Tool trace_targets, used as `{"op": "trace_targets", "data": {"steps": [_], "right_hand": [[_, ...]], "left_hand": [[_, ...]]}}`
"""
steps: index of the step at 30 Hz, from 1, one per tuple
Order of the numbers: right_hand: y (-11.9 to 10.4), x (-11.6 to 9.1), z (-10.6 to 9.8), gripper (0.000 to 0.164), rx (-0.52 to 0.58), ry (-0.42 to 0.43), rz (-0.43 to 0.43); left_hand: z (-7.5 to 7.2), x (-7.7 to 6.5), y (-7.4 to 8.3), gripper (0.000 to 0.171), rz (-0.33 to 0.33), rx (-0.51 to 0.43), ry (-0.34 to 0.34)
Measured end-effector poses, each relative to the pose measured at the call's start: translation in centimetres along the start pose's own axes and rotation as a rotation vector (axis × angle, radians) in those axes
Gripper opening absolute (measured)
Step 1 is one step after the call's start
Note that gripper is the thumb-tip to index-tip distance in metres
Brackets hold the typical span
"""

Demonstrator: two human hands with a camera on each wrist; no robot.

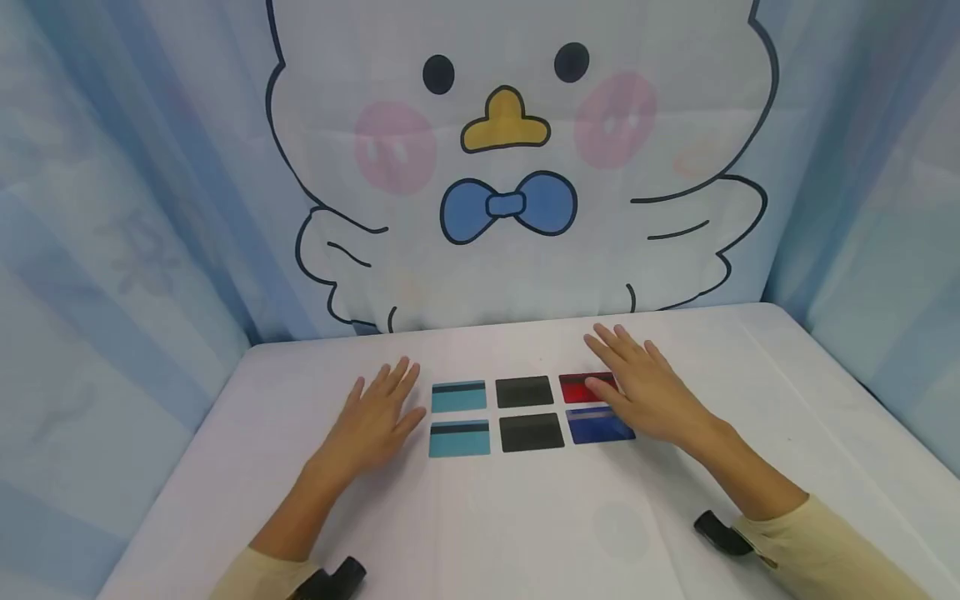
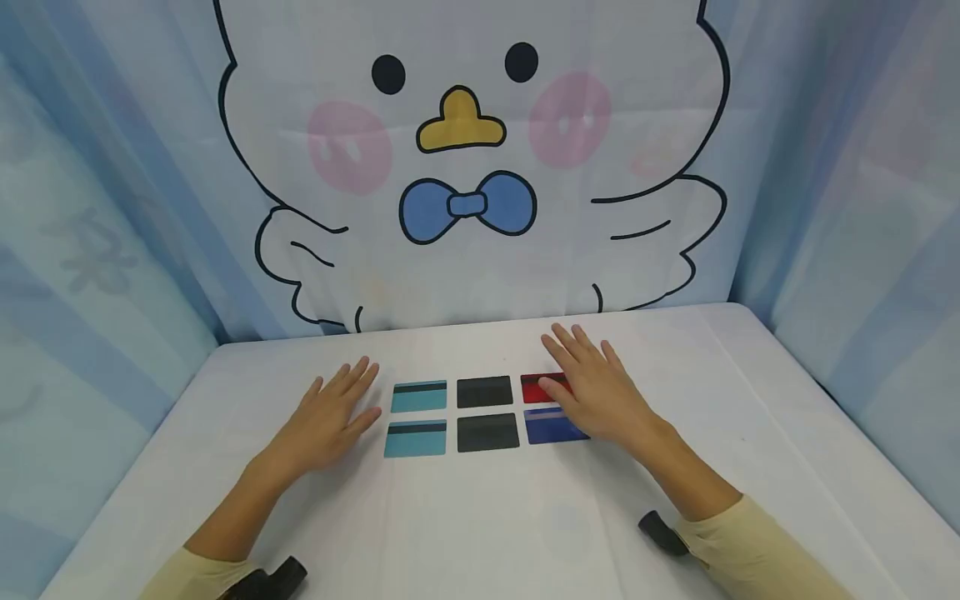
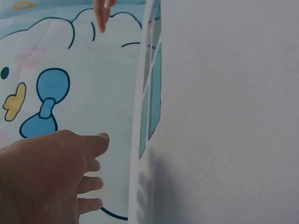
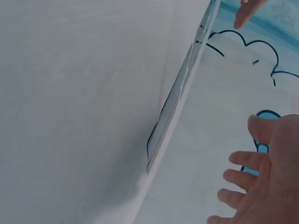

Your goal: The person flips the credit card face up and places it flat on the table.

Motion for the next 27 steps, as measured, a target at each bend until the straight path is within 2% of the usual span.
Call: {"op": "trace_targets", "data": {"steps": [4,8,14,17,20,27], "right_hand": [[-1.3,1.1,1.3,0.066,0.008,-0.007,-0.028],[-2.8,2.2,2.5,0.062,0.012,-0.016,-0.093],[-4.8,3.3,5.2,0.049,0.065,-0.165,-0.098],[-6.0,4.0,6.6,0.044,0.113,-0.225,-0.091],[-7.1,4.9,7.7,0.043,0.141,-0.250,-0.091],[-9.1,6.9,10.3,0.045,0.148,-0.330,-0.092]], "left_hand": [[0.7,0.8,-0.3,0.064,0.001,-0.035,-0.055],[1.3,2.0,-0.5,0.062,-0.017,-0.085,-0.074],[2.8,3.5,0.0,0.056,-0.059,-0.244,-0.160],[3.1,4.2,0.2,0.055,-0.054,-0.258,-0.177],[3.4,4.8,0.2,0.055,-0.056,-0.245,-0.186],[3.8,5.8,-0.1,0.053,-0.080,-0.235,-0.215]]}}
Point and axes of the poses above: each hand's wrist, its own x-axis towards the middle knuckle, its own z-axis out of the palm, y = z × x, the point moved 10 cm from there along x, towards the middle knuckle, and after that the axes turned 15 degrees about y, right-handed, at the moved point
